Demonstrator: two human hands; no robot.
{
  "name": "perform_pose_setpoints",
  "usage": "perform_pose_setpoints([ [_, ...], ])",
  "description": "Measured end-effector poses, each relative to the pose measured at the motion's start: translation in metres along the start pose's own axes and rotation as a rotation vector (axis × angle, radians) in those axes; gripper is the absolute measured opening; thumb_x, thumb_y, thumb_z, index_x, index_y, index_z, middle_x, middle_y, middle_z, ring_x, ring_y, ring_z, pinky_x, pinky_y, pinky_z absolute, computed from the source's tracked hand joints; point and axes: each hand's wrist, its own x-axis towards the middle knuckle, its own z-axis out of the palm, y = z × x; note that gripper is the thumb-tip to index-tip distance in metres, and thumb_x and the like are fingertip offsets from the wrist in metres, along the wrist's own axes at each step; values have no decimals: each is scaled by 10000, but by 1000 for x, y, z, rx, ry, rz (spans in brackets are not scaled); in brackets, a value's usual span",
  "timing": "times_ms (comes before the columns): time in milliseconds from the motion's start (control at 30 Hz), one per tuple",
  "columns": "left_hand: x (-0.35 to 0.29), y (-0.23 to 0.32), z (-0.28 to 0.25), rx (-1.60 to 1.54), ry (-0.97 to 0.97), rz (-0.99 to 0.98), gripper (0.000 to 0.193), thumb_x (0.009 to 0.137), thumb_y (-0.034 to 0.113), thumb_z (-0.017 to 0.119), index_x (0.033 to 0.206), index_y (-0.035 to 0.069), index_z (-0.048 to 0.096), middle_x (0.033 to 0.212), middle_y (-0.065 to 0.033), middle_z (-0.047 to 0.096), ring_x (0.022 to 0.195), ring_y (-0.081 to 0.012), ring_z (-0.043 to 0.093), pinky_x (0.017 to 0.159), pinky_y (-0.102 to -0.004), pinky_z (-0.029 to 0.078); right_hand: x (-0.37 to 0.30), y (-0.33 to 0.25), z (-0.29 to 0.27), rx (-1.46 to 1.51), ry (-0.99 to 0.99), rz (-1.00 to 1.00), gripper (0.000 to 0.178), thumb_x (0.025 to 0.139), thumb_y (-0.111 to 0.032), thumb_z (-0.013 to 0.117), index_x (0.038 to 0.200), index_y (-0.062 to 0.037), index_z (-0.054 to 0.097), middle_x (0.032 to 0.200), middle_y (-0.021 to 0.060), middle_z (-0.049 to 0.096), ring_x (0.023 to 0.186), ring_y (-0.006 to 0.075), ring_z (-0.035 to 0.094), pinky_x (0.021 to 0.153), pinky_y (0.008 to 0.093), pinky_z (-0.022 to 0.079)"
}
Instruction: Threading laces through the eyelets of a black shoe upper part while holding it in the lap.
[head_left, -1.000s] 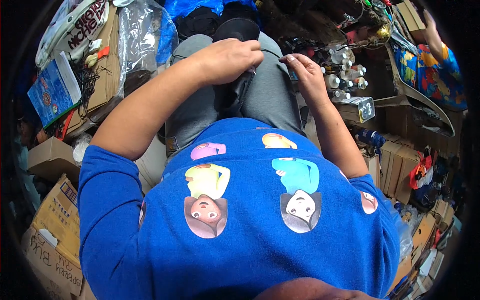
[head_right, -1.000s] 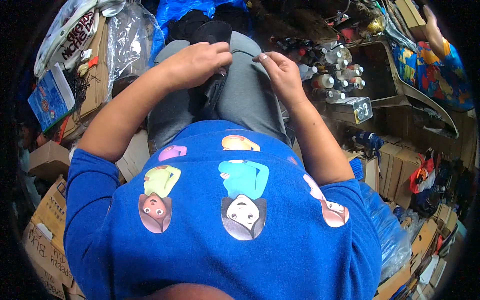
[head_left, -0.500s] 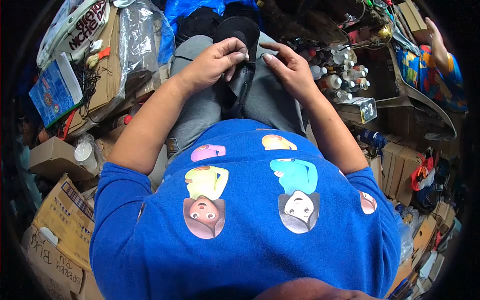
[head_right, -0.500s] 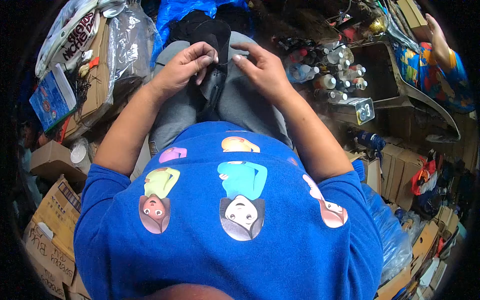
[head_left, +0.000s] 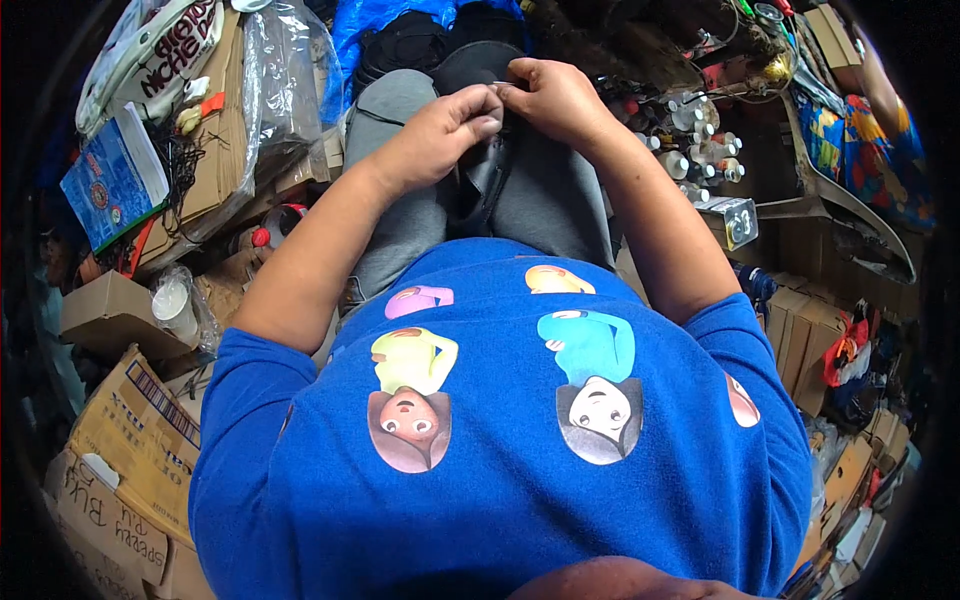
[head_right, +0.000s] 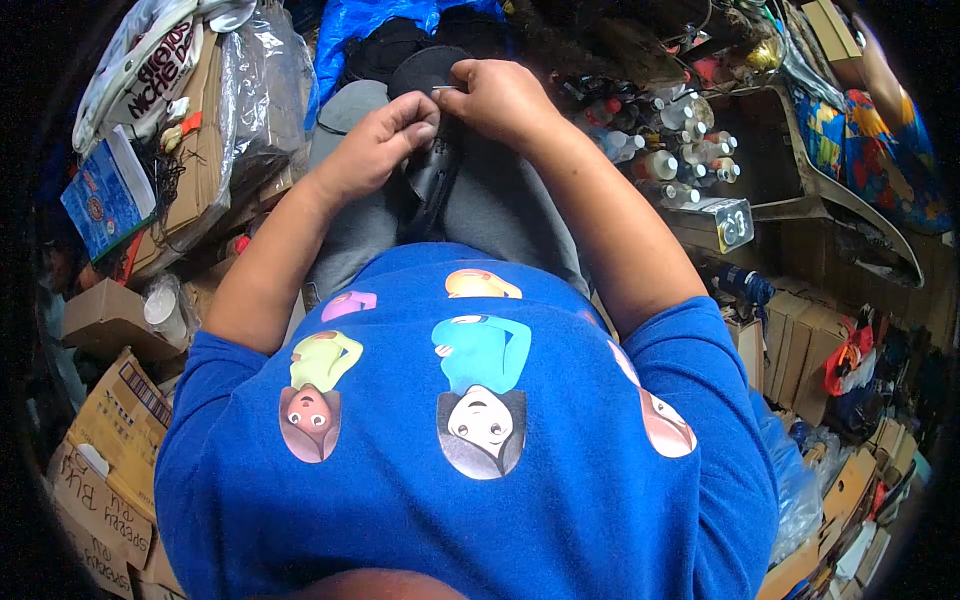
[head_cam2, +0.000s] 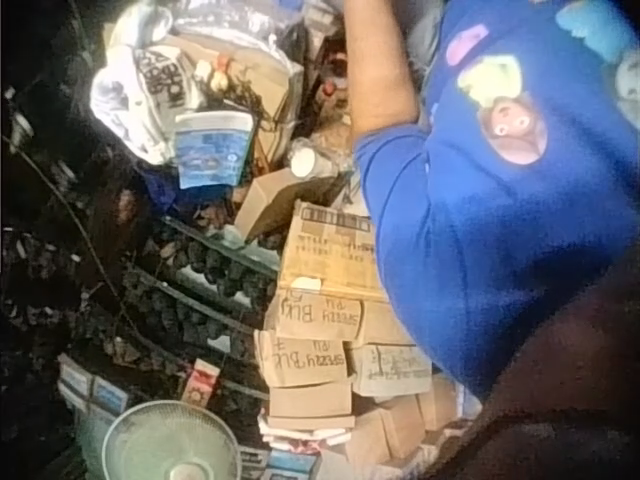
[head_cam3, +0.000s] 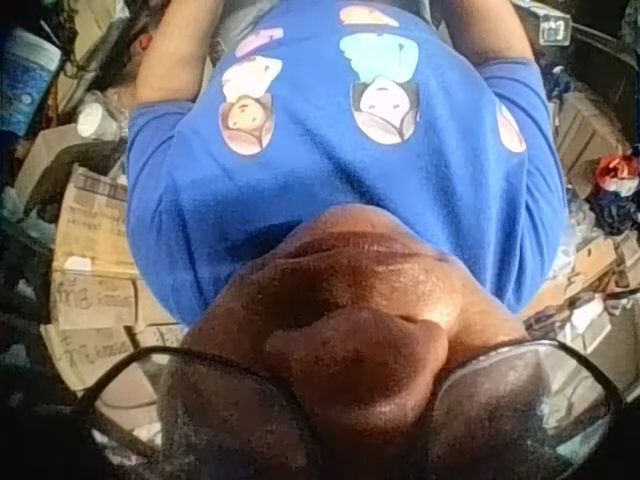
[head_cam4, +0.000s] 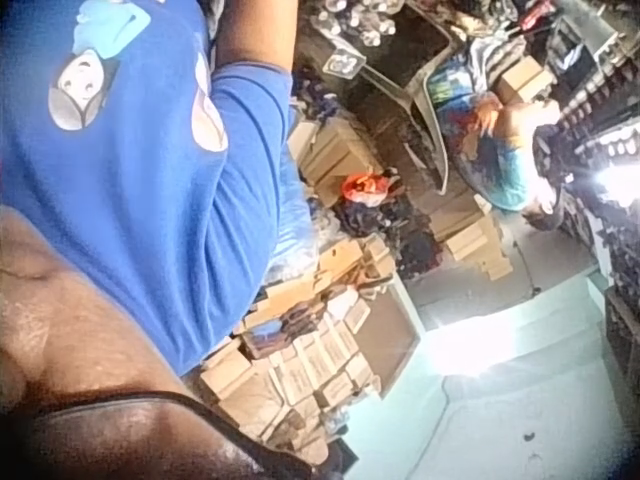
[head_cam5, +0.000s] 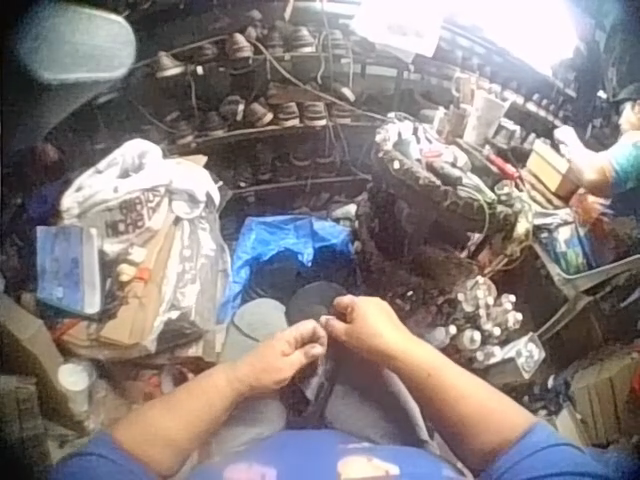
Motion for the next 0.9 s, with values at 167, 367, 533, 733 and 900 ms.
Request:
perform_pose_setpoints([
  [167,-54,21,-48,-28,283,-218,58,930,126,529,961,80,544,791,49,476,707,-42,426,619,-195,378,-2,12,-2,52,5,73,331,851,-348,648,862,-17,639,700,112,610,649,144,565,634,317,462],
  [367,-124,42,-144,-225,674,210,177,936,119,556,1090,44,600,879,29,569,750,-49,515,692,-193,452,-13,30,-2,518,-112,63,324,909,-308,609,1039,-14,640,896,23,648,823,99,557,775,260,451],
  [533,-131,46,-151,458,858,58,176,882,97,635,1042,26,658,942,-19,648,833,-72,574,758,-207,457,-36,42,-6,745,67,0,307,944,-231,545,1183,-41,582,1060,30,592,975,98,527,880,249,408],
  [733,-92,40,-117,706,691,-187,109,857,94,670,887,-8,649,779,17,610,708,-81,506,621,-228,402,-50,31,-15,323,80,-110,185,838,3,603,990,-57,688,914,29,582,862,122,548,778,248,437],
  [900,-49,28,-90,1003,728,309,126,825,188,689,859,67,683,686,-97,615,658,-237,598,650,-333,466,-45,30,-21,309,39,-132,163,811,-22,650,969,-41,684,888,24,598,808,117,561,750,250,451],
])
